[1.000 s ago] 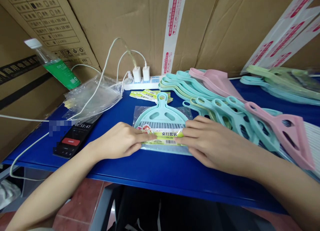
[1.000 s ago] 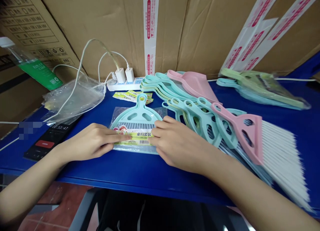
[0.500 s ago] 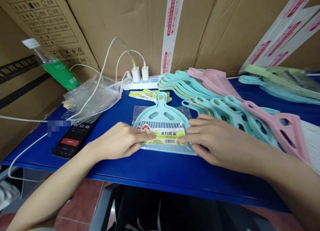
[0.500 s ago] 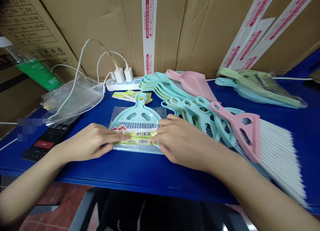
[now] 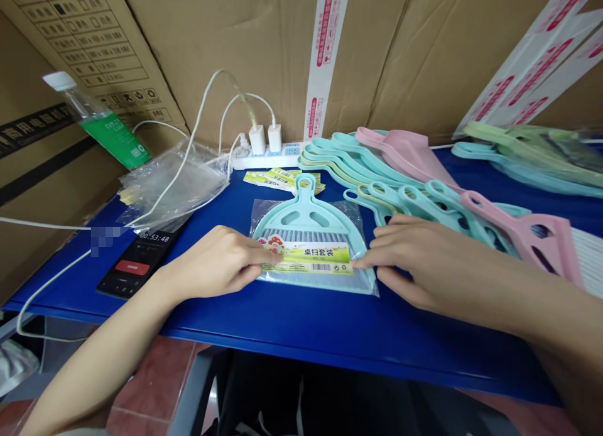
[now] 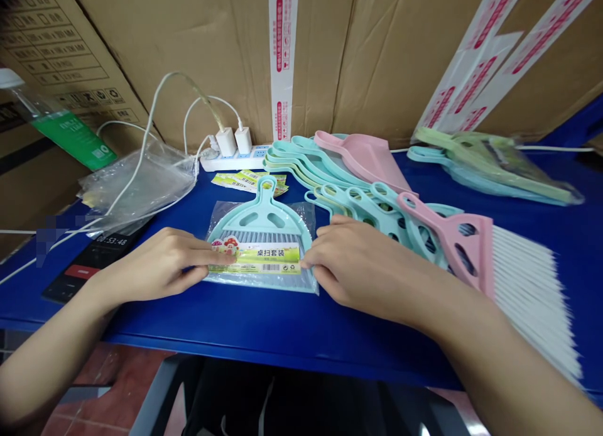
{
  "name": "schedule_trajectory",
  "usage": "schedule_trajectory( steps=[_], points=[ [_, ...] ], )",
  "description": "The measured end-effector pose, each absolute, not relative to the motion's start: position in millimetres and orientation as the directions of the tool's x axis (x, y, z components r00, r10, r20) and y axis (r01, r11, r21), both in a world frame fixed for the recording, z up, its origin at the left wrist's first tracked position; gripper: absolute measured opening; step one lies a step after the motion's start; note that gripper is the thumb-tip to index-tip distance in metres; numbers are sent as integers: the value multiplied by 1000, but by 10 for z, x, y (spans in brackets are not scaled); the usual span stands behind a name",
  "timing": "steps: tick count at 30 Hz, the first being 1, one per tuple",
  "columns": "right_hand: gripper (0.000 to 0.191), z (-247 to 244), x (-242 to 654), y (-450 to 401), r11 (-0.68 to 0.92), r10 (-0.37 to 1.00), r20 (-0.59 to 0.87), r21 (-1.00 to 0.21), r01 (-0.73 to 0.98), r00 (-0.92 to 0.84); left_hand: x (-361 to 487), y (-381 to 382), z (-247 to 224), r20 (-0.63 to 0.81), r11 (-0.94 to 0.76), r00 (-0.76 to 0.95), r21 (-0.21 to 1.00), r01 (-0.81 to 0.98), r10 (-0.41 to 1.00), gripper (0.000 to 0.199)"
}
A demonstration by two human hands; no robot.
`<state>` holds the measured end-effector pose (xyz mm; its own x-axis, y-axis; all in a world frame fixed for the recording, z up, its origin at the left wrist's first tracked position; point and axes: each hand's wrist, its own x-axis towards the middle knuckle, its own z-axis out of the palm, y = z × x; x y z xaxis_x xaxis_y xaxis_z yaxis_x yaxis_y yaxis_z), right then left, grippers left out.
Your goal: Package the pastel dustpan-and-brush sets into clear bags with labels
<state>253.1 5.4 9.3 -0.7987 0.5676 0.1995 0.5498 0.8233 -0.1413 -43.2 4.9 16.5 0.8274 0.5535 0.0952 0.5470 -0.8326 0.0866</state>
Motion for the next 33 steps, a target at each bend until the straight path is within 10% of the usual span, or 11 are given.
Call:
schedule_trajectory(
  steps=[33],
  points=[
    [31,41,2351,40,821,520,305,80,565,-798,-393,29,138,84,-716,750,-242,654,656,20]
  ],
)
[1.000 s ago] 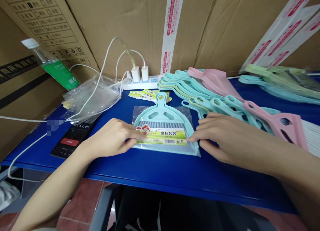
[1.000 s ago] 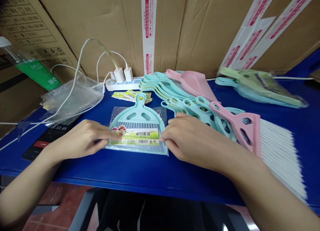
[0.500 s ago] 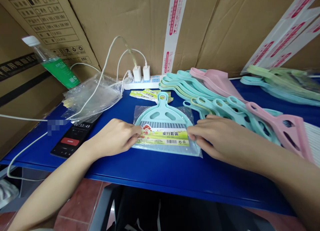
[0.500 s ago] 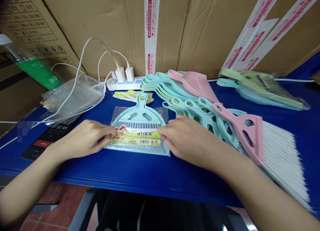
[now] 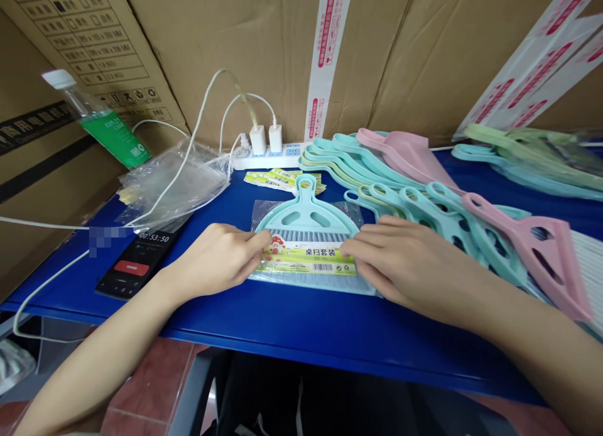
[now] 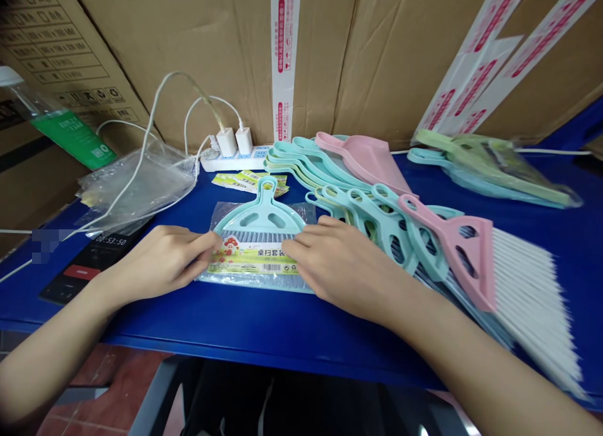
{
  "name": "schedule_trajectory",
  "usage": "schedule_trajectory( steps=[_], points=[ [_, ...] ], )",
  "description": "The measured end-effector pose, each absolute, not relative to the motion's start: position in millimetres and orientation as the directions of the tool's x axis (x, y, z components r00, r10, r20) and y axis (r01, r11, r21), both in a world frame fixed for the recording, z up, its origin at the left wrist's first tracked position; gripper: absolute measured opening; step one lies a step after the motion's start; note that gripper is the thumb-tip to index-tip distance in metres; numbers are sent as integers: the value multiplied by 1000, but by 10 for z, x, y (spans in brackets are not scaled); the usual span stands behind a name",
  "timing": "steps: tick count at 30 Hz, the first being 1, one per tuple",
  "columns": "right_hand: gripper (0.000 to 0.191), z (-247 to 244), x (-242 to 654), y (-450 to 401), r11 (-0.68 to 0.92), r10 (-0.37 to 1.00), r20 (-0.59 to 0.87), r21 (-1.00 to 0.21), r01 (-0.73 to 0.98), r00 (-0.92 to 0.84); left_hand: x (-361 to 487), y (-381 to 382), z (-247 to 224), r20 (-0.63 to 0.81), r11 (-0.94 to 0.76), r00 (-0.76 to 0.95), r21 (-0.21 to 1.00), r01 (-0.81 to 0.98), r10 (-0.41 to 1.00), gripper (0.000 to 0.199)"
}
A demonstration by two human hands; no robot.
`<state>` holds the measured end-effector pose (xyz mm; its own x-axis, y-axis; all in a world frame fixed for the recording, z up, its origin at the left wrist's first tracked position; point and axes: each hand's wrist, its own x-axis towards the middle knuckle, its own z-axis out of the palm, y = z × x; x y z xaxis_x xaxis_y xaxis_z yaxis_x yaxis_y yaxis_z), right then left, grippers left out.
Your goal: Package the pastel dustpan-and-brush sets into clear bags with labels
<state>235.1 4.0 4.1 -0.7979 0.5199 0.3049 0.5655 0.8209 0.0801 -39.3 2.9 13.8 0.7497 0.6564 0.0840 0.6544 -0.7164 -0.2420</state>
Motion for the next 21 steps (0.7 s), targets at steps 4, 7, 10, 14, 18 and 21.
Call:
schedule_trajectory(
  steps=[4,7,10,14,18,21],
  points=[
    [29,24,2354,53,786,561,268,125,606,-783,-382,33,141,134,-693,743,-283,663,656,24],
    [29,34,2380,67,745,596,262,172,644,-759,-374,39,158,115,-651,695,-268,710,710,24],
    [29,41,2399,73,680,655,284,184,710,-701,-361,45,174,77,-570,609,-274,775,790,24],
    [28,15,2403,66,586,777,231,76,807,-586,-347,50,163,-7,-490,500,-211,846,866,16],
    [24,-2,2388,36,533,845,146,-142,834,-515,-352,54,140,-54,-492,489,-58,869,870,8],
    [23,20,2376,15,496,865,82,-278,822,-495,-367,59,139,-48,-492,494,45,869,868,7]
  ],
)
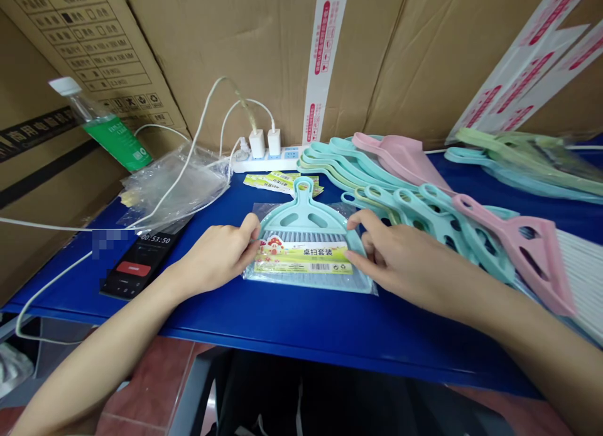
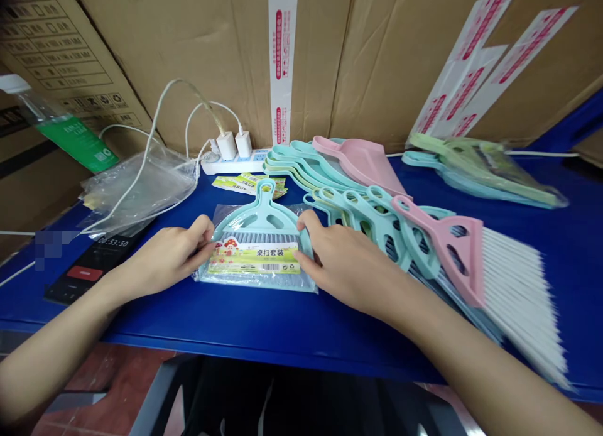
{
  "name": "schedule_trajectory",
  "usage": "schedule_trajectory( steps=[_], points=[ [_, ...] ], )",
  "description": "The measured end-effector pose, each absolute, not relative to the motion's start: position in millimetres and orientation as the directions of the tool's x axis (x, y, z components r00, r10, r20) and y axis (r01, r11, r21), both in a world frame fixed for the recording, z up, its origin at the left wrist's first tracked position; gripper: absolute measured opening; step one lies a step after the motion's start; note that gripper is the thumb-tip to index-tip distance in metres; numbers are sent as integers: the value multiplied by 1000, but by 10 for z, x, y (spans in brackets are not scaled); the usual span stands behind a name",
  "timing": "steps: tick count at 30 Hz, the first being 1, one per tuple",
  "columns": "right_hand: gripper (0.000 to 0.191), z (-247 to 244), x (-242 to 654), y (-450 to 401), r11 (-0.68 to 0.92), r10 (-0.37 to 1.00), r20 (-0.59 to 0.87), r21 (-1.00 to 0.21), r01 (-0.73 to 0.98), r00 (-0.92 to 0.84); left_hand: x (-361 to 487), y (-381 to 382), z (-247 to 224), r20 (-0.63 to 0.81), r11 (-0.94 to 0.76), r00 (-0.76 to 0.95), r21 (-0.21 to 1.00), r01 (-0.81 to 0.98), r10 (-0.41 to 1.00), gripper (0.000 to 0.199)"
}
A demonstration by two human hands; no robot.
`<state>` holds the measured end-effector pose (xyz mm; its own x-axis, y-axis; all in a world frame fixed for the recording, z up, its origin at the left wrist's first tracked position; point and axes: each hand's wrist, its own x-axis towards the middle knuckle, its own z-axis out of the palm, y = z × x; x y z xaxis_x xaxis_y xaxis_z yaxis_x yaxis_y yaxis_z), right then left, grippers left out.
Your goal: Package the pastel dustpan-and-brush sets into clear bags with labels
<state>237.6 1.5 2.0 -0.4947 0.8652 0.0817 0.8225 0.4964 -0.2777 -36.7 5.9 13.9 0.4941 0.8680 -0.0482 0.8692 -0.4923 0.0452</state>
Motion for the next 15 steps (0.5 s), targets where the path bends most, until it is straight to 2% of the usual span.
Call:
schedule_trajectory(
  steps=[3,7,10,15],
  points=[
    [20,56,2372,18,477,870,79,-389,788,-487,-379,58,150,-42,-516,524,124,848,851,7],
    [15,84,2375,52,443,893,197,-543,713,-405,-377,42,155,-28,-547,561,189,816,827,9],
    [31,85,2368,79,379,921,225,-708,596,-318,-367,28,150,-45,-561,580,202,803,813,9],
    [68,42,2265,85,153,974,105,-959,238,-203,-341,7,143,-70,-587,611,212,782,789,14]
  ],
)
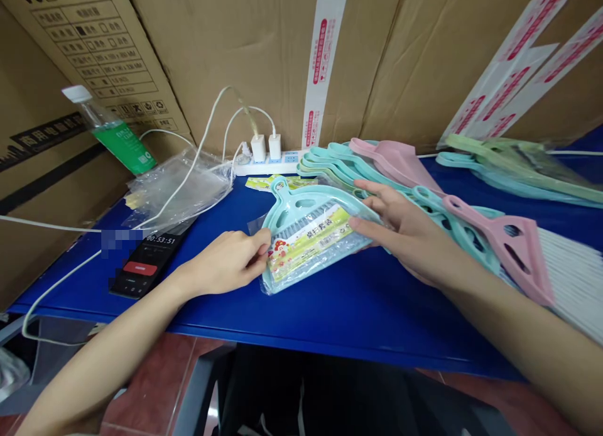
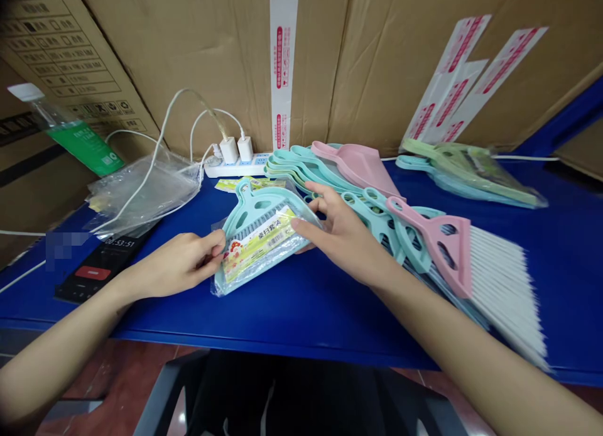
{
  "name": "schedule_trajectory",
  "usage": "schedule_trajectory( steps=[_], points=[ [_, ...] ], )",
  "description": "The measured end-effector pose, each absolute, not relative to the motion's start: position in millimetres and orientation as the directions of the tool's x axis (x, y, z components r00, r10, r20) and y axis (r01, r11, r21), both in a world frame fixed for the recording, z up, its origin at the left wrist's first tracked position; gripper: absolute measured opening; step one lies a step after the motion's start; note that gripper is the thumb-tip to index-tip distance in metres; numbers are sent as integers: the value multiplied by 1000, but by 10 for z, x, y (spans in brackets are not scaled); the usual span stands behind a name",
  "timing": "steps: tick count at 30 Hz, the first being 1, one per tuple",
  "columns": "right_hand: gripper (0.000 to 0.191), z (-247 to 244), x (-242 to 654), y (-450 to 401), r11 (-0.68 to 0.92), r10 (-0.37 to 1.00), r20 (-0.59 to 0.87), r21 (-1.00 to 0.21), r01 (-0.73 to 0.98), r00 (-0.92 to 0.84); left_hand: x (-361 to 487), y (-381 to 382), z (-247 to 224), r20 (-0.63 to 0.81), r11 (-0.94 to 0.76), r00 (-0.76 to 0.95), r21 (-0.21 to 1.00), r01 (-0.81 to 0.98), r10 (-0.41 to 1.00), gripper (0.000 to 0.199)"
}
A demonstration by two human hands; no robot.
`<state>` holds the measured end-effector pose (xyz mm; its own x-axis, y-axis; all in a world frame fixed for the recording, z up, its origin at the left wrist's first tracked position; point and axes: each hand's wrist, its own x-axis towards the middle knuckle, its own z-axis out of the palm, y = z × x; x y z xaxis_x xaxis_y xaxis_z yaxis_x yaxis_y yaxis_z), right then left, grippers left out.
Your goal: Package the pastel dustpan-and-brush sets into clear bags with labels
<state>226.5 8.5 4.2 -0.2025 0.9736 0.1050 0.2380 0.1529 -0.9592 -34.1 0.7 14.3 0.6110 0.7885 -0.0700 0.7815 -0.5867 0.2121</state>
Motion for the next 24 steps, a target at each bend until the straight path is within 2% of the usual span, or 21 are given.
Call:
schedule_trajectory(
  steps=[4,7,11,13,17,20,24],
  points=[
    [63,-47,2109,50,-40,949,-41,-999,12,-312,-316,-17,126,-61,-617,644,234,751,762,14],
    [51,-106,2045,36,-72,919,-51,-997,-39,-392,-308,-37,124,-63,-643,670,227,731,740,16],
    [41,-107,2088,62,-80,925,-61,-996,-35,-375,-340,-32,159,-61,-688,705,172,705,707,17],
    [35,-79,2133,85,-78,939,-63,-996,-31,-338,-376,-10,182,7,-680,681,68,730,732,17],
    [25,-22,2179,129,-120,963,-100,-991,-64,-250,-437,36,205,248,-565,590,-169,807,769,19],
    [23,2,2181,150,-168,970,-151,-983,-72,-189,-446,43,208,310,-496,541,-216,841,782,20],
    [23,53,2227,151,-192,967,-178,-980,-60,-182,-448,37,219,362,-391,436,-194,900,824,25]
  ],
)
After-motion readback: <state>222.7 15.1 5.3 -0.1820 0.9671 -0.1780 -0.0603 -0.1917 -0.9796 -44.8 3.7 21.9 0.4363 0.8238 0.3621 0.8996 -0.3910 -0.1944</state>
